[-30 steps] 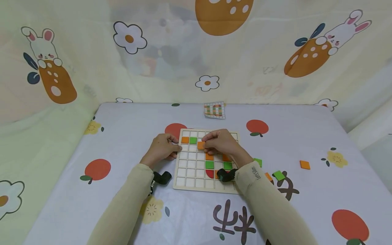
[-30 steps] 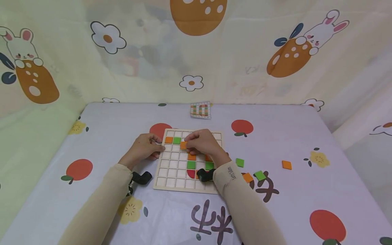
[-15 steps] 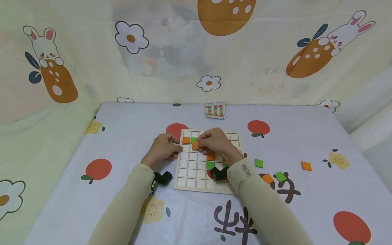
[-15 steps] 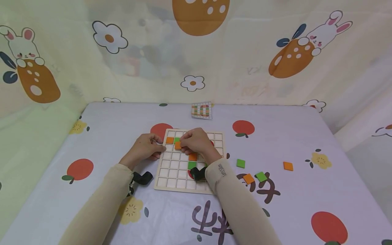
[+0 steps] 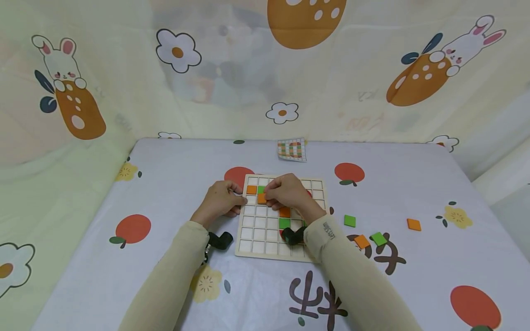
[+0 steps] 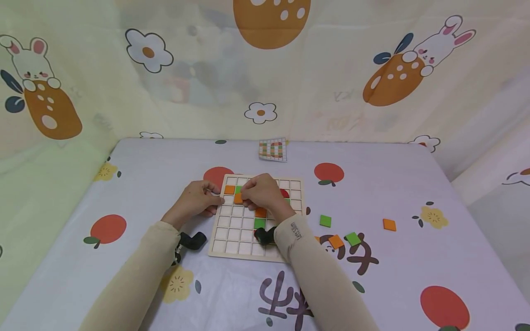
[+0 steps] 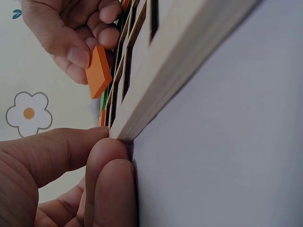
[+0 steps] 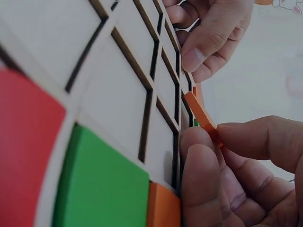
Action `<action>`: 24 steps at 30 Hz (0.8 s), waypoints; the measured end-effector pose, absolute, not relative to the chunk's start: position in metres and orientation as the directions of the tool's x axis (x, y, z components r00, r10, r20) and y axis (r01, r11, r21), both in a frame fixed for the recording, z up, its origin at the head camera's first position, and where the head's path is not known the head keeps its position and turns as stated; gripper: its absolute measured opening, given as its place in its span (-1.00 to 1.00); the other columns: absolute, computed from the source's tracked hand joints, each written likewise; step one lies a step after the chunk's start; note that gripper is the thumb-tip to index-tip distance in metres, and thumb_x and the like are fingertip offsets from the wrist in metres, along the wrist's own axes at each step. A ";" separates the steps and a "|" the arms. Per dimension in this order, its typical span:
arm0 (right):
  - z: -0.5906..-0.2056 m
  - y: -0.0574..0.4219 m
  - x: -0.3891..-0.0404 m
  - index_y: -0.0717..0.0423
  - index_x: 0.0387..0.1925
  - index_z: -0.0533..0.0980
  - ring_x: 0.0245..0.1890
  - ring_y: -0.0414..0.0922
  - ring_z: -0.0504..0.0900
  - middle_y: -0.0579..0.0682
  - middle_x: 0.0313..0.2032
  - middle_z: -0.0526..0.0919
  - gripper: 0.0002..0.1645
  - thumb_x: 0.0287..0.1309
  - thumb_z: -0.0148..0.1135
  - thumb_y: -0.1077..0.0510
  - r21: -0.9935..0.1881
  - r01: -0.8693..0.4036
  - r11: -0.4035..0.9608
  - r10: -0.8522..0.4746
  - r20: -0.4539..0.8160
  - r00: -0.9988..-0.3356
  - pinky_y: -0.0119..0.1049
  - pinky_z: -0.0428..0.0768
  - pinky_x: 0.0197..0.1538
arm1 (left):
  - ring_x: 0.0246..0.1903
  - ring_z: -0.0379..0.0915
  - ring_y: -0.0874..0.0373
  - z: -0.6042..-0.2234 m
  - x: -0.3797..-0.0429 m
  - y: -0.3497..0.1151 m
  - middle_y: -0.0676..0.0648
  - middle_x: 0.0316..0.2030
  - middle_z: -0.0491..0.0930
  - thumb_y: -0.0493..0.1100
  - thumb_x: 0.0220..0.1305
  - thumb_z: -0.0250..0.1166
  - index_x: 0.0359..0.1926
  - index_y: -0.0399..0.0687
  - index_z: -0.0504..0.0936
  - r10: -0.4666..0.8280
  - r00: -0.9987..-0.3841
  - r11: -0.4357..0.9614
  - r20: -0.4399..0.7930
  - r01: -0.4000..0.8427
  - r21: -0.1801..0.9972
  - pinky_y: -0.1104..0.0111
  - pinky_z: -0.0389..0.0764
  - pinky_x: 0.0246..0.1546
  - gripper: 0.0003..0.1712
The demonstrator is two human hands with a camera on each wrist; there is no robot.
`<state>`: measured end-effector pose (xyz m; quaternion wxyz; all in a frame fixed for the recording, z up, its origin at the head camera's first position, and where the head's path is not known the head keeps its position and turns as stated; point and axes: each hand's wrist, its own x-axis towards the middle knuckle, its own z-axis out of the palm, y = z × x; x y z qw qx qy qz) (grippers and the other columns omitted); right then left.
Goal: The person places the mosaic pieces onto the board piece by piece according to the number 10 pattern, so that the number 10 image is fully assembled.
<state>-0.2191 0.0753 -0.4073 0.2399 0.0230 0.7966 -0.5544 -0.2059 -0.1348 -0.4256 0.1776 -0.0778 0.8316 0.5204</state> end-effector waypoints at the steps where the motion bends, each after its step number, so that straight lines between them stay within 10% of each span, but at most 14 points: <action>1: -0.408 0.075 -0.219 0.28 -0.14 0.69 -0.49 -0.10 0.70 0.11 -0.40 0.74 -0.86 0.32 0.35 0.29 -0.872 0.300 0.387 -0.228 -0.406 -0.885 -0.31 0.75 -0.35 | -0.60 0.57 0.18 -0.426 -0.206 -0.135 -0.10 -0.45 0.62 -0.26 0.27 0.49 -0.06 -0.18 0.58 0.054 -0.925 0.447 -0.376 -0.314 0.838 0.44 0.66 -0.55 -0.70; 24: -0.412 0.071 -0.219 0.23 -0.17 0.72 -0.50 -0.13 0.69 0.10 -0.41 0.75 -0.86 0.38 0.33 0.22 -0.846 0.276 0.455 -0.191 -0.396 -0.898 -0.37 0.73 -0.37 | -0.61 0.56 0.18 -0.428 -0.205 -0.135 -0.10 -0.48 0.61 -0.28 0.25 0.49 -0.06 -0.19 0.58 0.071 -0.930 0.413 -0.362 -0.303 0.859 0.44 0.66 -0.55 -0.70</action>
